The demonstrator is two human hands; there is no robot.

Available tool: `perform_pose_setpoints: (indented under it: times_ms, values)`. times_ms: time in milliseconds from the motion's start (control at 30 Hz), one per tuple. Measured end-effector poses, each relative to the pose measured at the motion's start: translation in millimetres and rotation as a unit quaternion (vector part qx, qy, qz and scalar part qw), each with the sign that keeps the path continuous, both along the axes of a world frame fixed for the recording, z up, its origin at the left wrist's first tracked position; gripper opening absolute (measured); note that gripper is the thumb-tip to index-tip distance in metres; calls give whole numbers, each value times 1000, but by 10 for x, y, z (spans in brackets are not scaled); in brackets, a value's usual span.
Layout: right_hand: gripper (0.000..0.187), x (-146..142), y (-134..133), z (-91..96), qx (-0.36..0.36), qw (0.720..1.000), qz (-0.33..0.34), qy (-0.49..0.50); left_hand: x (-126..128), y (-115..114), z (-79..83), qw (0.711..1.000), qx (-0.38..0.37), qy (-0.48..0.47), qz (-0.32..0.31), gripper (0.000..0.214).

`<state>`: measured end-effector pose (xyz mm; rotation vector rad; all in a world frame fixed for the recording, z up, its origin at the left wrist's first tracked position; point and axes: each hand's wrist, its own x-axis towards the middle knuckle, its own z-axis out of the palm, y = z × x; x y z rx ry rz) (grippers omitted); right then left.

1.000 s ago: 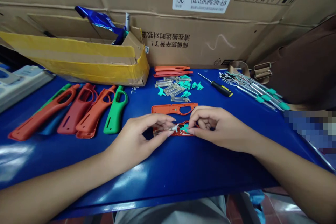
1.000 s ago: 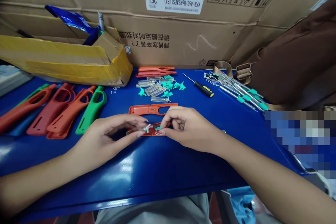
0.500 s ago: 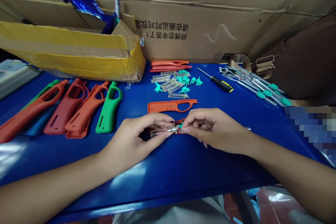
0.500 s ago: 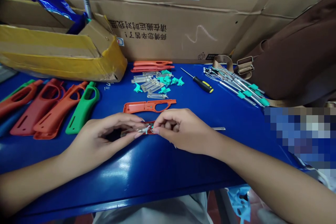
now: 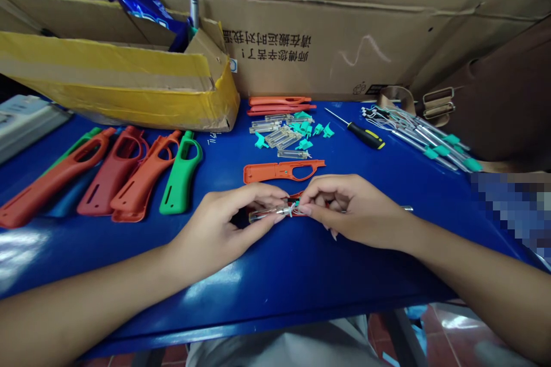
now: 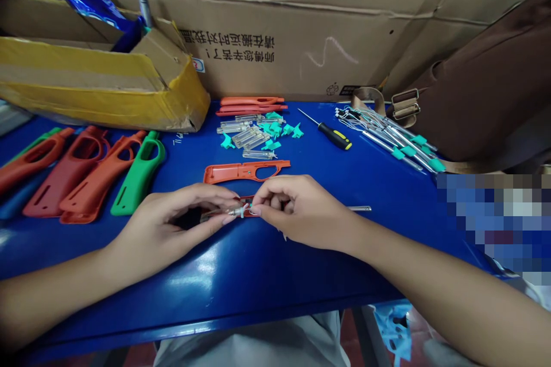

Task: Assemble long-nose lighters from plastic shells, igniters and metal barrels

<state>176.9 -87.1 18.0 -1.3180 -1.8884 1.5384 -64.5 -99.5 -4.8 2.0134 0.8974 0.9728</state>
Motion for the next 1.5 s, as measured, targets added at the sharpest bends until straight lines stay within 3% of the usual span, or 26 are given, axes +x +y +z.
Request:
perform_pose_setpoints:
  times_ms: [400,1500]
  values:
    - [11,-24,-19,3,28,1000,-4,0,4,-4,-4,1000,16,10,-2,25]
    - [17,-63,-16,-1,16,999,-15,-25,-4,-18,-23,1000,-2,-5,0,27]
